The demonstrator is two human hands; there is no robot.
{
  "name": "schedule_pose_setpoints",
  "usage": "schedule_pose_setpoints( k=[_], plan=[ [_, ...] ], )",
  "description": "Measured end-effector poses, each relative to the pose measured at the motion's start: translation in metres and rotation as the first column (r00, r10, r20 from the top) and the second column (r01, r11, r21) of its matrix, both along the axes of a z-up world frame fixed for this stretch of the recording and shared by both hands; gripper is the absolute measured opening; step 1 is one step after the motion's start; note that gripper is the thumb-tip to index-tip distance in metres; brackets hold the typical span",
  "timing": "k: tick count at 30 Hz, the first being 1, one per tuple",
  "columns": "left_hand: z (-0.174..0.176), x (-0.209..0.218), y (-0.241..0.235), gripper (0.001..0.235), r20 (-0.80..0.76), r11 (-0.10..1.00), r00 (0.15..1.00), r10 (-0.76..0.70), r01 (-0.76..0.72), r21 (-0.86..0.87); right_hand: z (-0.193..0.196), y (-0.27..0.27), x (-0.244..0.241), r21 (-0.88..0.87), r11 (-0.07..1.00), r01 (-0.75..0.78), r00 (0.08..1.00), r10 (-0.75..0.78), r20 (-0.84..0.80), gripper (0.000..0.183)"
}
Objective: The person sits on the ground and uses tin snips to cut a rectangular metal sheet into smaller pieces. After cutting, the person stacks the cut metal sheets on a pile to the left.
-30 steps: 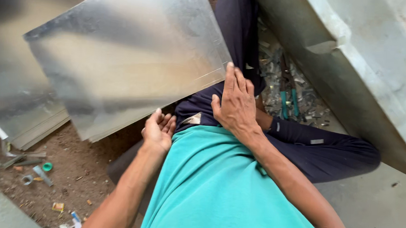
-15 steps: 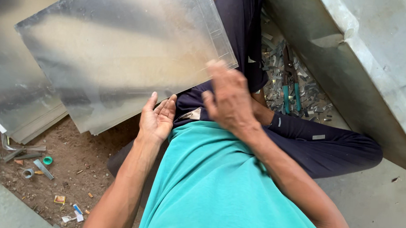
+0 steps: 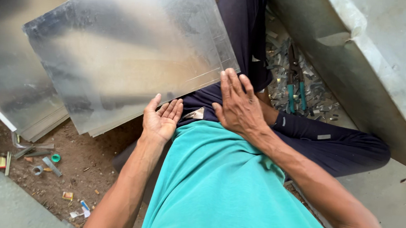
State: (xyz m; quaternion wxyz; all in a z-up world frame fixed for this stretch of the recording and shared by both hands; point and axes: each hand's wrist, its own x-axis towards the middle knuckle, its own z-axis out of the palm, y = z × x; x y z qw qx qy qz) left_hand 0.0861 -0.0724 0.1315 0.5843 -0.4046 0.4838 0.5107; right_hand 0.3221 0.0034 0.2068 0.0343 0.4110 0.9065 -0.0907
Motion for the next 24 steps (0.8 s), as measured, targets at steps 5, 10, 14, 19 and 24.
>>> schedule_pose_setpoints(
  k=[5, 10, 14, 19, 24],
  plan=[
    [-0.014, 0.010, 0.003, 0.071, 0.047, 0.997, 0.997, 0.065, -0.067, 0.049, 0.009, 0.013, 0.012, -0.396, 0.838, 0.377, 0.751, -0.526, -0.399, 0.059],
    [-0.032, 0.008, -0.007, 0.079, 0.061, 0.991, 0.996, 0.063, -0.070, 0.118, -0.013, 0.005, 0.015, -0.654, 0.610, 0.447, 0.516, -0.773, -0.368, 0.060],
    [-0.042, -0.009, -0.020, 0.086, -0.065, 1.000, 0.998, -0.004, 0.005, 0.018, -0.049, -0.005, -0.003, -0.835, 0.410, 0.368, 0.216, -0.911, -0.352, 0.069],
    [-0.055, -0.027, -0.037, 0.097, -0.096, 0.994, 0.990, 0.100, -0.102, -0.024, -0.073, 0.004, -0.005, -0.991, 0.096, -0.090, -0.364, -0.930, -0.057, 0.063],
    [-0.057, -0.048, -0.045, 0.052, -0.172, 0.987, 0.976, 0.133, -0.116, 0.108, -0.068, 0.034, -0.006, -0.999, 0.040, 0.004, -0.242, -0.970, -0.040, 0.047]
  ],
)
